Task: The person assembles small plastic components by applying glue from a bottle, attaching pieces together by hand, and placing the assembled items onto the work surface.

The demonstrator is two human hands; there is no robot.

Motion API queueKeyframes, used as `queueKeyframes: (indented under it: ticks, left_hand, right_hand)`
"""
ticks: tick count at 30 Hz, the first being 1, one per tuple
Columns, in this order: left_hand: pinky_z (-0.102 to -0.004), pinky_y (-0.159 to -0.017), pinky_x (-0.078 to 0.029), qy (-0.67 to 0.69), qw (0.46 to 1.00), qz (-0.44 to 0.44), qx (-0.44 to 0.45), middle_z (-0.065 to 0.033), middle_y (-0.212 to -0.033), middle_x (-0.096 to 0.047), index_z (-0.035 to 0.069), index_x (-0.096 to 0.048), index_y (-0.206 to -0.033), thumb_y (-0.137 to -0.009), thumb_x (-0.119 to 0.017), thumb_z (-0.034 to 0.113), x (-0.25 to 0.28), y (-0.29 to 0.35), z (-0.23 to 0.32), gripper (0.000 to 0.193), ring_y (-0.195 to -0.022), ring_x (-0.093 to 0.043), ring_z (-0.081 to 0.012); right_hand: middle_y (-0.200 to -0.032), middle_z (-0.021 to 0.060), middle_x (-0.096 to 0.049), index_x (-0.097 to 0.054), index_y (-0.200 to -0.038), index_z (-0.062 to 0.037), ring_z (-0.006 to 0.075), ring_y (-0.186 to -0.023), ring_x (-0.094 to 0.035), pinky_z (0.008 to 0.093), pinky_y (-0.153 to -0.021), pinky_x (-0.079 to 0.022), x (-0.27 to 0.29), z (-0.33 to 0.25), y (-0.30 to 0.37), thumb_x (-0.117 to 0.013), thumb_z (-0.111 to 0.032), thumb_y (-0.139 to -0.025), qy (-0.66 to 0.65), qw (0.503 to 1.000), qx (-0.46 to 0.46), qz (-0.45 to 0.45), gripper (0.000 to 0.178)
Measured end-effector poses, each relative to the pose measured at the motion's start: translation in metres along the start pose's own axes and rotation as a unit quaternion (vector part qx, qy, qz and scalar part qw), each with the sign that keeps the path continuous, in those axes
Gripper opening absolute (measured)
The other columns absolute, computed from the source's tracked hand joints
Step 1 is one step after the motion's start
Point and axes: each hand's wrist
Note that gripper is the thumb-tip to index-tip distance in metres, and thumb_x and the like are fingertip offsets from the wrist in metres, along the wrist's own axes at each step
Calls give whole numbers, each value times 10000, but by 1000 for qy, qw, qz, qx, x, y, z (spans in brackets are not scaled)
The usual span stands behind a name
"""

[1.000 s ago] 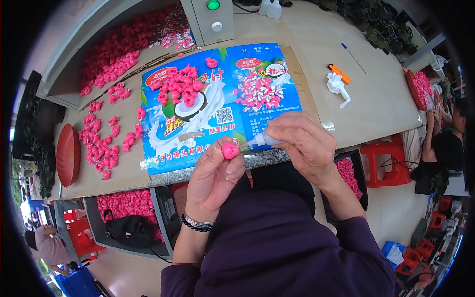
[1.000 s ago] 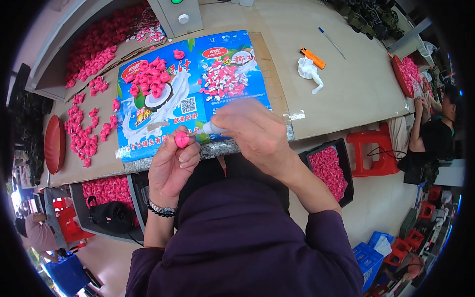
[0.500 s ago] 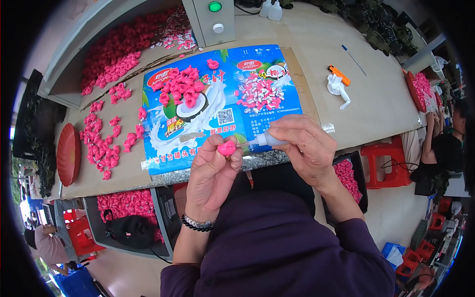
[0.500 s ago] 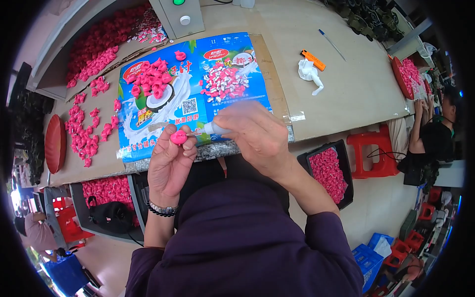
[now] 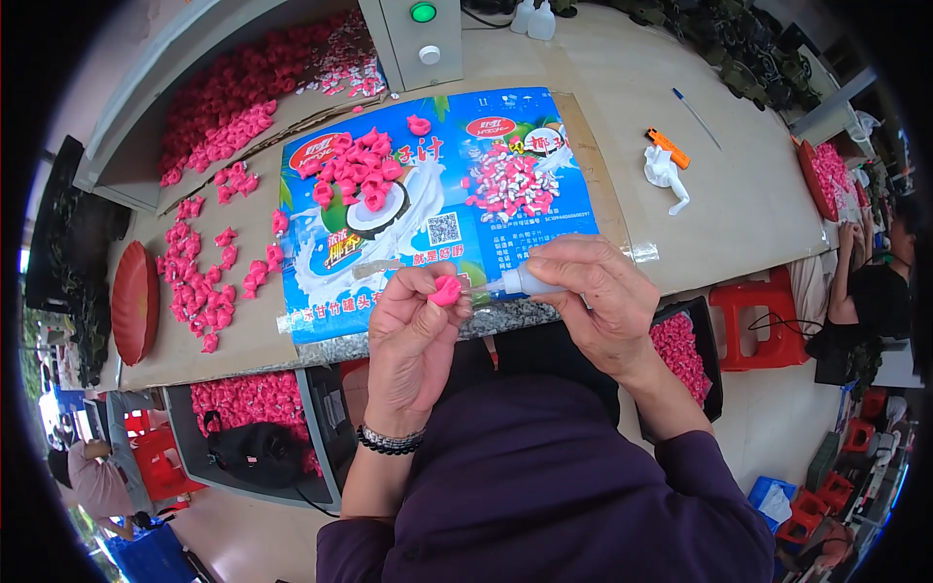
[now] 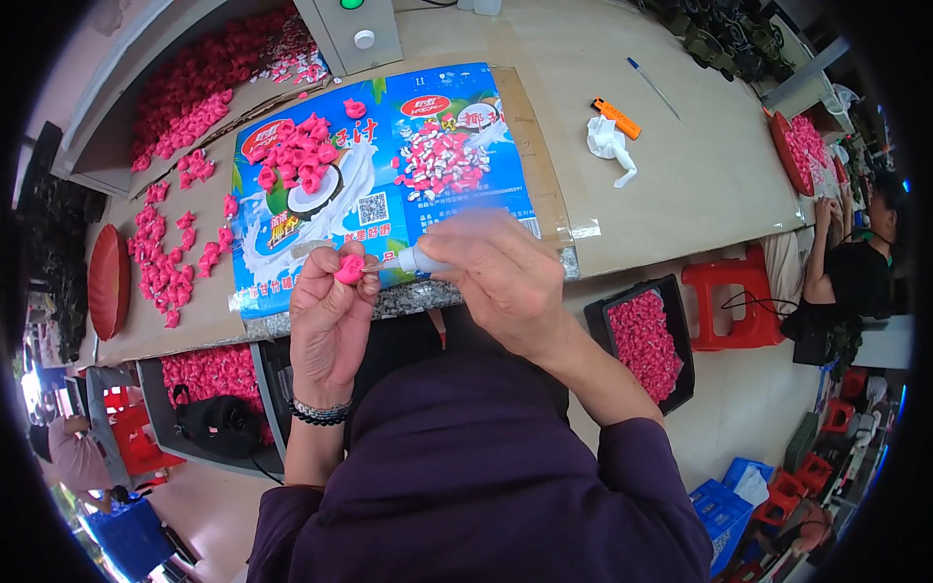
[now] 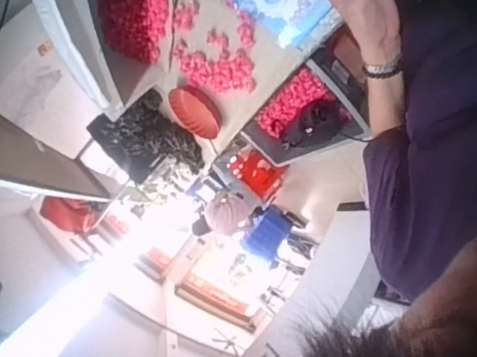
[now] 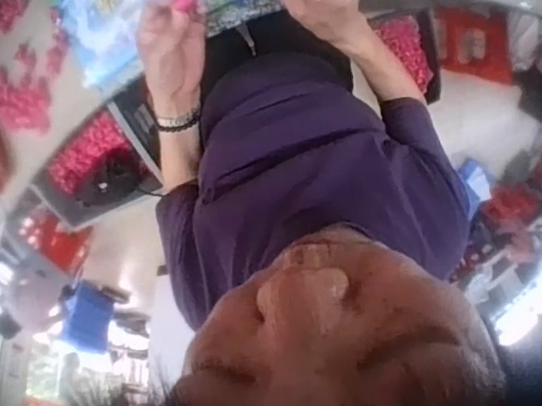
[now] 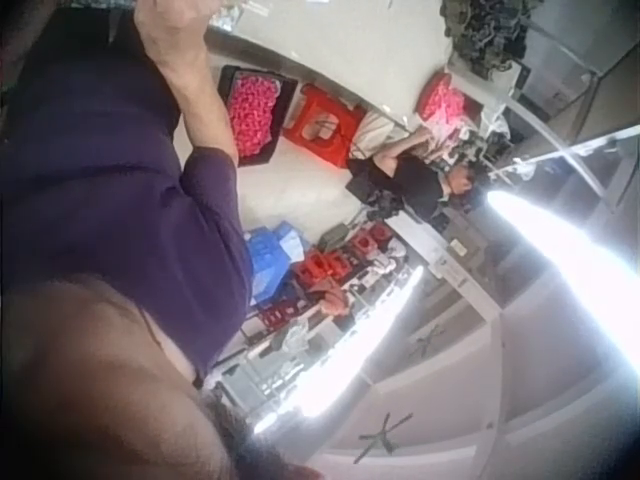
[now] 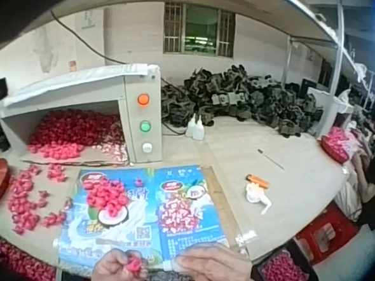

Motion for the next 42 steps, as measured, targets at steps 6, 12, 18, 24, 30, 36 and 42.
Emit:
queueKeyframes:
  ticks: [6, 12, 18, 24, 30, 36, 42]
  left_hand:
    - [-299, -878, -468, 5, 1000, -7, 3, -109, -1142, -572, 49, -558, -986, -872, -665, 34, 4, -1, -1, 157, -948, -578, -184]
    - [-306, -907, -480, 54, 998, -12, 5, -113, -1161, -588, 34, -577, -1080, -862, -678, 41, 22, 0, 3, 240, -977, -591, -207]
    - [-266, -771, -474, 43, 999, -5, 8, -97, -1068, -599, 35, -559, -1084, -902, -653, 108, 21, 0, 9, 218, -877, -564, -186]
    - [-256, -716, -445, 51, 999, 9, 8, -89, -1015, -571, 42, -554, -1073, -915, -643, 151, 25, 3, 11, 212, -831, -527, -172]
    - [-252, -715, -440, 61, 998, 12, 18, -79, -986, -568, 46, -560, -1064, -909, -655, 176, 27, 6, 10, 224, -834, -525, -175]
    - [-257, -724, -444, 69, 997, 7, 31, -65, -966, -573, 49, -564, -1077, -901, -668, 194, 26, 6, 4, 251, -854, -536, -176]
    - [-266, -738, -454, 71, 997, 6, 39, -63, -985, -595, 48, -565, -1087, -910, -659, 186, 29, 9, 2, 244, -872, -556, -177]
  right_hand:
    - [-925, 116, -670, -676, -984, -13, 254, -847, -664, 320, -719, -542, 3, 6, 3, -732, 106, -657, 4, 1000, -7, 4, 353]
    - [-916, 85, -658, -655, -1041, -9, 172, -831, -655, 285, -734, -527, 5, 17, -8, -695, 46, -742, -119, 958, -253, 68, 307]
    - [-857, 49, -602, -552, -873, -43, 201, -824, -648, 326, -683, -508, -2, 58, -12, -681, 70, -747, -1, 937, -339, -82, 213]
    - [-859, 84, -615, -619, -810, -73, 301, -838, -598, 383, -743, -482, -25, 66, -22, -704, -14, -726, 139, 968, -148, -150, 134]
    - [-847, 56, -626, -689, -848, -105, 257, -917, -594, 399, -753, -499, -34, 76, -30, -689, 4, -707, 164, 958, -80, -220, 177]
    - [-873, 70, -647, -675, -849, -74, 250, -916, -600, 402, -745, -507, -37, 66, -32, -680, 7, -693, 262, 934, -55, -235, 176]
    - [-835, 107, -654, -650, -828, -39, 295, -864, -603, 402, -717, -501, -29, 57, -17, -681, 1, -682, 198, 954, -94, -205, 155]
Point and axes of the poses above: each hand's wrist, its own y-axis away from the middle knuckle, its own x-axis out of the back of the hand, z = x × y
